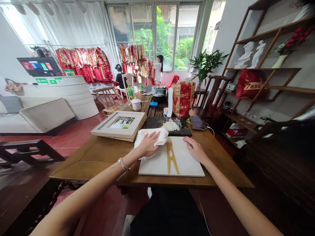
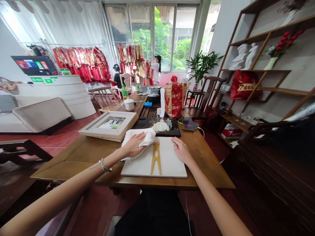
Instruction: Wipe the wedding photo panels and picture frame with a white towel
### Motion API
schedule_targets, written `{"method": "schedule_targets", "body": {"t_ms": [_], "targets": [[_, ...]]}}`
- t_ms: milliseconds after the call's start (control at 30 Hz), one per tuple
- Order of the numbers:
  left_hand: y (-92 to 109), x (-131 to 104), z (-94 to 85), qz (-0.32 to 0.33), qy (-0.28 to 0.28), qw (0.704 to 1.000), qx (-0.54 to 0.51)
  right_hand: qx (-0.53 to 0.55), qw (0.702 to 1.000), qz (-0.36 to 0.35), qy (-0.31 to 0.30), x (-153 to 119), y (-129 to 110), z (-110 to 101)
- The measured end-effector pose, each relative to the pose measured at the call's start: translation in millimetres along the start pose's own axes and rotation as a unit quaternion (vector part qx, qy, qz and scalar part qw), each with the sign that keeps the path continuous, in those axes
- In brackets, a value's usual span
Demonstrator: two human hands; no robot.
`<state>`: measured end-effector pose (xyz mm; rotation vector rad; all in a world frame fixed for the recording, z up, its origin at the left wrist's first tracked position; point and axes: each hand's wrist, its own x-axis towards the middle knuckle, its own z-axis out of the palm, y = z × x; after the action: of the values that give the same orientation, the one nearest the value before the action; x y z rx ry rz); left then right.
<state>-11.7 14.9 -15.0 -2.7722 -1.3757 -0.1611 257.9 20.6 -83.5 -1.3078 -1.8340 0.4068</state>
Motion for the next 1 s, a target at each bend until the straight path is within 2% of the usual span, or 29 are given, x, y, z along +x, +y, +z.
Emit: {"method": "schedule_targets", "body": {"t_ms": [100, 300, 400, 500, 600, 700, 800, 900, 1000], "targets": [[7.7, -16.5, -0.3, -0.001, -0.001, 1.000, 0.002, -0.004, 1.000, 0.000, -0.001, 0.3, -0.7, 0.0], [52.6, -85.0, -11.2, 0.057, -0.032, 0.997, -0.032, -0.013, 1.000, -0.001, -0.007, 0.8, -2.1, 0.1], [61.6, -98.6, -11.1, 0.073, -0.024, 0.996, -0.050, -0.014, 1.000, -0.003, -0.002, 1.0, -1.4, 0.8], [53.3, -83.3, -5.2, 0.038, 0.002, 0.997, -0.065, -0.017, 1.000, -0.004, 0.001, 0.8, -0.8, 1.1], [37.6, -47.6, 0.9, -0.003, 0.020, 0.998, -0.055, -0.016, 1.000, -0.007, 0.003, 0.3, -1.1, 0.6], [25.4, -9.6, 3.5, -0.017, 0.022, 0.999, -0.025, -0.016, 1.000, -0.004, 0.002, -0.2, -1.3, 0.0], [22.3, 11.6, 5.1, -0.023, 0.029, 0.999, -0.011, -0.016, 1.000, -0.003, -0.001, -0.3, -0.3, 0.0], [32.8, 5.4, 7.8, -0.016, 0.034, 0.999, -0.007, -0.016, 1.000, -0.009, -0.004, 0.0, 1.5, 0.5], [54.2, -22.2, 7.1, 0.026, 0.044, 0.999, 0.000, -0.016, 1.000, -0.014, -0.003, 0.4, 2.4, 1.2]]}}
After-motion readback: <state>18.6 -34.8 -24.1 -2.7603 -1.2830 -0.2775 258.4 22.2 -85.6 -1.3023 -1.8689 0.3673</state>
